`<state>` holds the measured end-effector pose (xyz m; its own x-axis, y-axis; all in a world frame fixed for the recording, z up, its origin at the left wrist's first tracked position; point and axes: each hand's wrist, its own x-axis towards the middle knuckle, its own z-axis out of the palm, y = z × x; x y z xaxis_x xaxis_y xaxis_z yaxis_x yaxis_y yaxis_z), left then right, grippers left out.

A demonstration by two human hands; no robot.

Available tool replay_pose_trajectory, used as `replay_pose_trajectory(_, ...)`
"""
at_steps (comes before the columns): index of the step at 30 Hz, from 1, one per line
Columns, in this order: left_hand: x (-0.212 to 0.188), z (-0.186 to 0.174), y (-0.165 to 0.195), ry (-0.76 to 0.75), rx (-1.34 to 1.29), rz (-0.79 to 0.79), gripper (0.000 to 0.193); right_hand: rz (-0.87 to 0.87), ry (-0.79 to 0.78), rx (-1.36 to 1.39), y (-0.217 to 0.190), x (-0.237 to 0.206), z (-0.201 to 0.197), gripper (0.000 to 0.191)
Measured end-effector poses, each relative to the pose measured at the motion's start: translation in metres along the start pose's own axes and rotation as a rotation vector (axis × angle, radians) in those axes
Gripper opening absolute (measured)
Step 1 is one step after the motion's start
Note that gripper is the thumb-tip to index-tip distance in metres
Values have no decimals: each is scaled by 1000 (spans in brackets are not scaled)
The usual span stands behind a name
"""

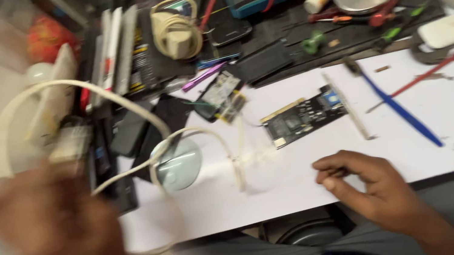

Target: The person first cleans a circuit board with a toothbrush, then works on the end of a white ethernet cable: they strip the outer jacket by hand, separate and straighten the colored wire strands, and hold an RJ45 plug while arranging the wires into it.

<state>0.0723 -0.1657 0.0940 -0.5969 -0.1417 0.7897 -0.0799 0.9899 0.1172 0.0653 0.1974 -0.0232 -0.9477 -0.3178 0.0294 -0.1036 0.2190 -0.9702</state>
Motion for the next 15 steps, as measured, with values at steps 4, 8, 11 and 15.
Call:
replay_pose_trajectory(4, 21, -4, -16, -151, 152, -118, 17, -11, -32, -21, -5, -2, -5, 26)
replay_pose_trajectory(8, 24, 0, -1, -105, 88, -91, 12, 4, -33, -6, -10, -4, -5, 26)
replay_pose_trajectory(11, 15, 3, 19, -34, -110, -2, 9, -25, -36, -3, -12, -4, -5, 26)
replay_pose_trajectory(15, -12, 21, 54, -157, -346, -58, 8, -29, -39, 11, -13, -4, -4, 26)
